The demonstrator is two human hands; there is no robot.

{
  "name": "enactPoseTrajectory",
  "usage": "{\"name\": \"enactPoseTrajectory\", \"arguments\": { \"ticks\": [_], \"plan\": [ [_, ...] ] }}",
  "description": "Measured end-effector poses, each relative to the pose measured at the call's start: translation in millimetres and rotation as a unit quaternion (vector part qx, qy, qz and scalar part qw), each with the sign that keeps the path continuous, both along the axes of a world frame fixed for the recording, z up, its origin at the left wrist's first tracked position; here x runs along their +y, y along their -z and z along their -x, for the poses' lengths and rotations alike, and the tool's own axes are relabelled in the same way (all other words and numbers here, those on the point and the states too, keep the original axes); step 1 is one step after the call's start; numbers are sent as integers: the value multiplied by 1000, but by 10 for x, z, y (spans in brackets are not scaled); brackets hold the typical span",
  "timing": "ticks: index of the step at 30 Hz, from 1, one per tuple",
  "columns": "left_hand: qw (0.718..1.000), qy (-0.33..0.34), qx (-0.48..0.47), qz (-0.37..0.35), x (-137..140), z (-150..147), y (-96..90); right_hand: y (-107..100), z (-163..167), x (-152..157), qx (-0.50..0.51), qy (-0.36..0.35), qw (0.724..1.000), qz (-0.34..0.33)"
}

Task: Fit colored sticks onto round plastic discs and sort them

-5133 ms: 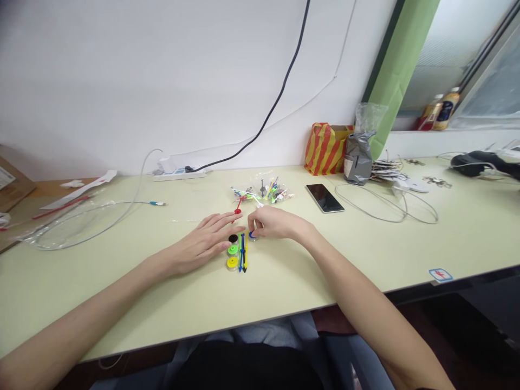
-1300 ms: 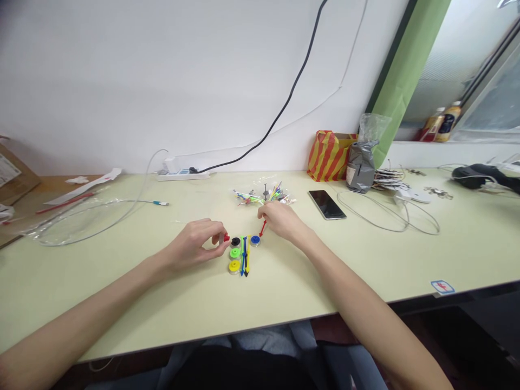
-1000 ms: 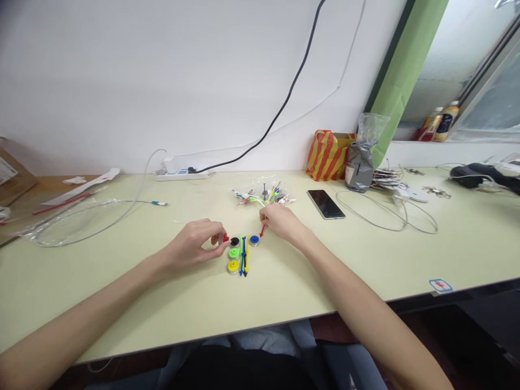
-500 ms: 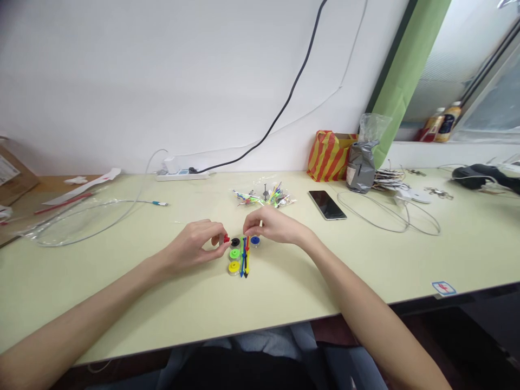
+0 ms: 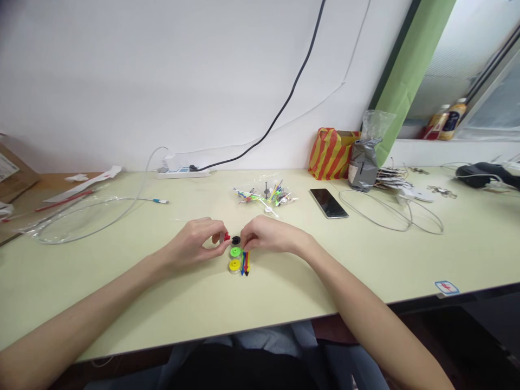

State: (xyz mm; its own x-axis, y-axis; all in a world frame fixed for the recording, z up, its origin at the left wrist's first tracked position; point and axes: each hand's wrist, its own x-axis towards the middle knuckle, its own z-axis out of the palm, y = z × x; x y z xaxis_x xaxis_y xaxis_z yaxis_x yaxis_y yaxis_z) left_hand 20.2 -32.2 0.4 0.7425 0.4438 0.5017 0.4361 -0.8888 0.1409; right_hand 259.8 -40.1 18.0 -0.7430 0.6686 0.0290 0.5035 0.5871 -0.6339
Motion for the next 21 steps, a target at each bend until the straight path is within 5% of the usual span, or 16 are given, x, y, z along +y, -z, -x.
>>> {"name": "enactPoseTrajectory", "arguments": {
  "ticks": [14, 21],
  "plan": [
    [1000, -5, 4, 4, -4, -5, 1, 29, 17, -1, -5, -11, 1000, -21],
    [1000, -13, 8, 4, 44, 11, 62, -63, -7, -44, 85, 81, 988, -98]
  ]
}}
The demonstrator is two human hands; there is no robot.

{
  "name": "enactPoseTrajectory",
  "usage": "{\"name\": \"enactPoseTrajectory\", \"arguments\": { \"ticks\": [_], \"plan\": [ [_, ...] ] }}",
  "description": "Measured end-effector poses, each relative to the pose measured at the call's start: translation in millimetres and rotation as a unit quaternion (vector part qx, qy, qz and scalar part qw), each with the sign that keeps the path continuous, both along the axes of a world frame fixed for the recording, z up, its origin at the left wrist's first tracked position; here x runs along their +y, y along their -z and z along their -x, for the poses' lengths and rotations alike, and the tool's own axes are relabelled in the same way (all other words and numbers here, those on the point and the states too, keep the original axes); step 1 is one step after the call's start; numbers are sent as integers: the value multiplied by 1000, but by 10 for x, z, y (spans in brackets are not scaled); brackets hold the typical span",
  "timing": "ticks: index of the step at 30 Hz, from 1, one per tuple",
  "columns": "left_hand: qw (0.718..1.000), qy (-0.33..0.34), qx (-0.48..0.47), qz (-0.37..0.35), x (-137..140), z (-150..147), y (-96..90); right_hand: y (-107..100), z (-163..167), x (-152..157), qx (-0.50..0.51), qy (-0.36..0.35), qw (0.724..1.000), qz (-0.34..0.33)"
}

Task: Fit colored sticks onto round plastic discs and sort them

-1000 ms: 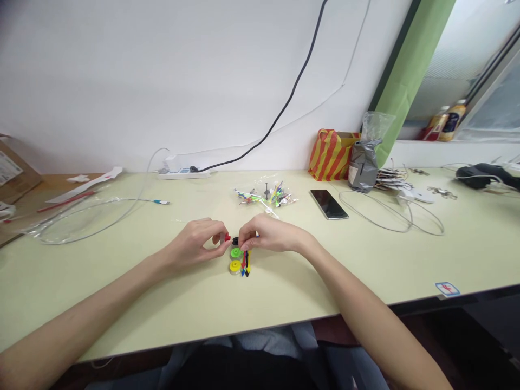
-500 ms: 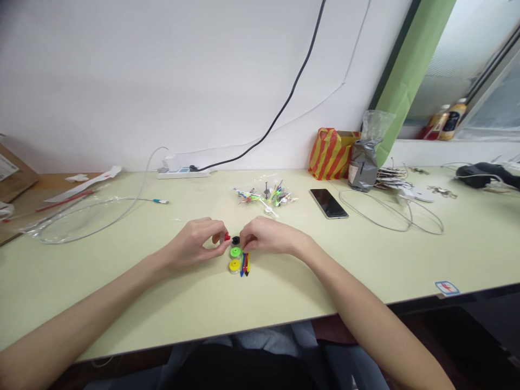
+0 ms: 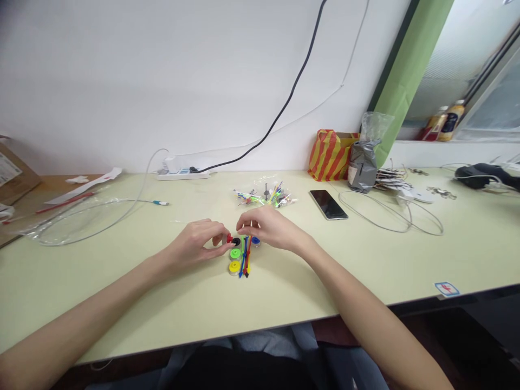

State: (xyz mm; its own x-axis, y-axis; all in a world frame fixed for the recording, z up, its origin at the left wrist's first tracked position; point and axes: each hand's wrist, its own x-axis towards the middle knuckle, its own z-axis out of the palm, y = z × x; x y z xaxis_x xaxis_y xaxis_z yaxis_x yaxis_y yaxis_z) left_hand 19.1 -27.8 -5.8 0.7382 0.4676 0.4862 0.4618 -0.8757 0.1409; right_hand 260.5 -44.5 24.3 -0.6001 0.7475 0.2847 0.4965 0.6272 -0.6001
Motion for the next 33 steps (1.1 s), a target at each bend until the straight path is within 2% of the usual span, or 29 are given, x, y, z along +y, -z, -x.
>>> {"name": "enactPoseTrajectory", "arguments": {
  "ticks": [6, 11, 14, 17, 19, 21, 23, 26, 33],
  "plan": [
    [1000, 8, -6, -19, 13, 26, 16, 4, 63, -35, 62, -35, 997, 23],
    [999, -3, -21, -27, 7, 38, 25, 58, 120, -34, 89, -31, 995, 26],
    [999, -18, -31, -25, 16, 41, 29, 21, 90, -29, 84, -20, 996, 26],
    [998, -41, -34, -20, 17, 40, 15, -74, -38, -12, 43, -20, 998, 42],
    [998, -61, -27, -8, 4, 35, -2, -132, -156, 4, -17, -47, 994, 93],
    [996, -82, -15, 7, -18, 24, -21, -158, -260, 20, -92, -80, 980, 159],
    [995, -97, -6, 17, -41, 11, -38, -148, -326, 33, -150, -86, 966, 192],
    [994, -101, 0, 27, -63, -4, -53, -100, -345, 46, -190, -54, 963, 182],
    [995, -99, -3, 20, -57, -4, -52, -82, -360, 40, -206, -17, 964, 168]
  ]
}}
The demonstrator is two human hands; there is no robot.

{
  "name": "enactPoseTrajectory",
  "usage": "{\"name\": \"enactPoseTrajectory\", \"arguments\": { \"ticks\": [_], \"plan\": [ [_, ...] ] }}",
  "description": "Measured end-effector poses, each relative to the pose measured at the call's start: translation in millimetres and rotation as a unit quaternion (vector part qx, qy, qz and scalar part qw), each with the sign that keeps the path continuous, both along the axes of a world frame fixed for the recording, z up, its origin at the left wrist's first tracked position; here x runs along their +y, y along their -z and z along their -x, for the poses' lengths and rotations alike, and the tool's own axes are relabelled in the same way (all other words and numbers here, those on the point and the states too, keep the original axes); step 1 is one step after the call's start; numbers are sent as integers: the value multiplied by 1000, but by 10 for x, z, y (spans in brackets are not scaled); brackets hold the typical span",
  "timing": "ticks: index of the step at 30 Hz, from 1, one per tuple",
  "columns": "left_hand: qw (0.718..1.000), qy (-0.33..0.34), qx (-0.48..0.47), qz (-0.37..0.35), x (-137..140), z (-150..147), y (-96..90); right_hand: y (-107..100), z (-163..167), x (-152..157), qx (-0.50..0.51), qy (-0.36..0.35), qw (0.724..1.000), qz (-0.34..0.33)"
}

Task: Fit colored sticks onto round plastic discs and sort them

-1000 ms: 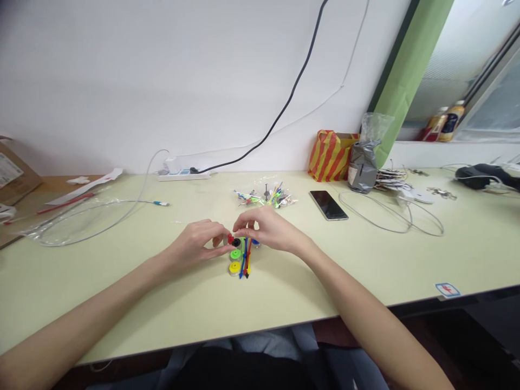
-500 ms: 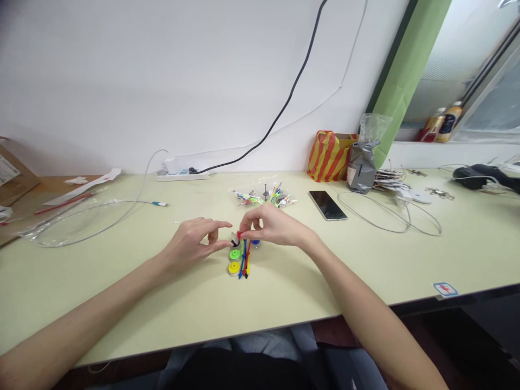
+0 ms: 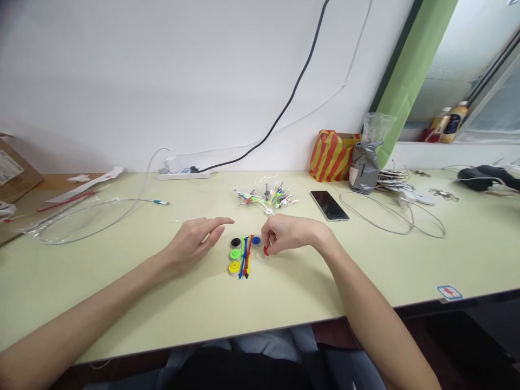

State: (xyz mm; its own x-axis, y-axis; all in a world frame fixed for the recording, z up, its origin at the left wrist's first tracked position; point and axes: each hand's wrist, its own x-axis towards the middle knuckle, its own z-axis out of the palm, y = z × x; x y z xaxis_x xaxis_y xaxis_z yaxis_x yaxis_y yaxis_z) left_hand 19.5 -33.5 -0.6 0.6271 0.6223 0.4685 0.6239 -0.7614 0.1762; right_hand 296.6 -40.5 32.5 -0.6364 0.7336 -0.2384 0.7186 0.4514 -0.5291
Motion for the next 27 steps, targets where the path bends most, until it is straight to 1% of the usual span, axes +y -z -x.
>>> {"name": "enactPoseTrajectory", "arguments": {
  "ticks": [5, 11, 15, 19, 23, 27],
  "plan": [
    [1000, 6, -5, 13, 3, -11, 3, -13, -39, -5, -28, 24, 999, -3],
    [999, -7, 3, 38, 4, -13, -1, -48, 73, -39, -29, 14, 999, 3],
    [999, -10, 8, 40, 10, -8, 7, -38, 128, -29, -15, 4, 1000, 10],
    [999, -8, 12, 41, 13, -9, 11, -8, 134, -3, 0, -2, 1000, -1],
    [999, -4, 13, 40, 14, -10, 10, 9, 132, 11, 12, 7, 1000, -21],
    [999, -2, 15, 38, 12, -8, 11, 18, 141, 17, 22, 18, 999, -23]
  ]
}}
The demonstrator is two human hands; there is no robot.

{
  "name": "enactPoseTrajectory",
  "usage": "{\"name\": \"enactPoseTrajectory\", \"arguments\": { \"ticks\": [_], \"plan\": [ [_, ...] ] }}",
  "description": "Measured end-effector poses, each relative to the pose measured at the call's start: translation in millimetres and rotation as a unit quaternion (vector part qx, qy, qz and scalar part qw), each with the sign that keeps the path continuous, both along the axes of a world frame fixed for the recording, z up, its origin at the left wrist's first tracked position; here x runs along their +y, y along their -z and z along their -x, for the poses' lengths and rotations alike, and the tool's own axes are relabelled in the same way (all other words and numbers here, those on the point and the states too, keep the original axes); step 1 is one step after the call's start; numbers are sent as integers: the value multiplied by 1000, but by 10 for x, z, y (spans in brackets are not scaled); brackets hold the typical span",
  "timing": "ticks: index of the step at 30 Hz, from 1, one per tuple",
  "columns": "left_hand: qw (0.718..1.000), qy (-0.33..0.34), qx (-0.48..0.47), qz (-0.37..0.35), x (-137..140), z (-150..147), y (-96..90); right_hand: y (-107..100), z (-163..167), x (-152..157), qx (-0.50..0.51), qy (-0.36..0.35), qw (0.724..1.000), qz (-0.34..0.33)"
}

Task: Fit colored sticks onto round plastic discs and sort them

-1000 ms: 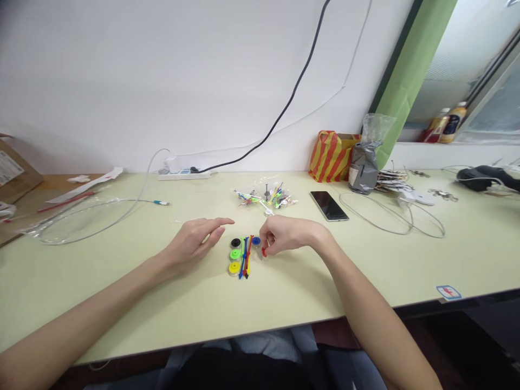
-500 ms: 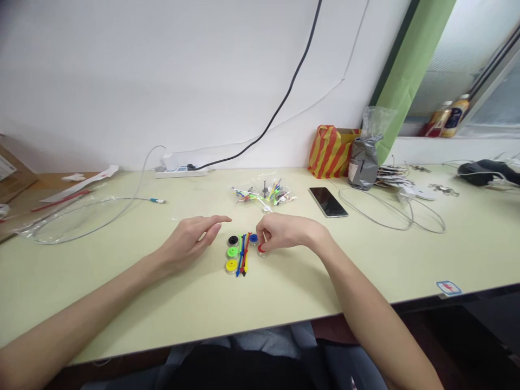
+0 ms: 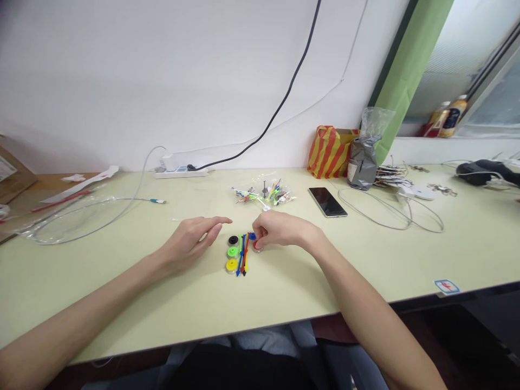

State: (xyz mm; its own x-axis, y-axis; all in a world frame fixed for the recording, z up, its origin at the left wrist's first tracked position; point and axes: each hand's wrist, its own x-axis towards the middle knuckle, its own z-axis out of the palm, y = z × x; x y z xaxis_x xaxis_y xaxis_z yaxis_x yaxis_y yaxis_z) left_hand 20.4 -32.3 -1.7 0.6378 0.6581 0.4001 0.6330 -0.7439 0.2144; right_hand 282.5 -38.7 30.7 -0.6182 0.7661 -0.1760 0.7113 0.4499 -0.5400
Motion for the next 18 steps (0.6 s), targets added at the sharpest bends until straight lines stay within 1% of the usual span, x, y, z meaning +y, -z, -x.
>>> {"name": "enactPoseTrajectory", "arguments": {
  "ticks": [7, 9, 11, 14, 16, 18],
  "plan": [
    [1000, 13, 1, -14, 6, 6, 8, 31, 1, 31, 18, -9, 1000, 12],
    [1000, 15, 3, -23, 7, 8, 11, 38, -9, 43, 20, -5, 1000, -6],
    [999, 16, 6, -29, 6, 8, 14, 46, -23, 59, 17, 9, 999, -38],
    [999, 16, 10, -27, 2, 8, 17, 70, -50, 85, -16, 37, 997, -68],
    [1000, 15, 12, -23, 0, 10, 21, 91, -69, 100, -41, 39, 997, -48],
    [999, 15, 14, -27, 1, 14, 27, 113, -83, 109, -40, 16, 999, -2]
  ]
}}
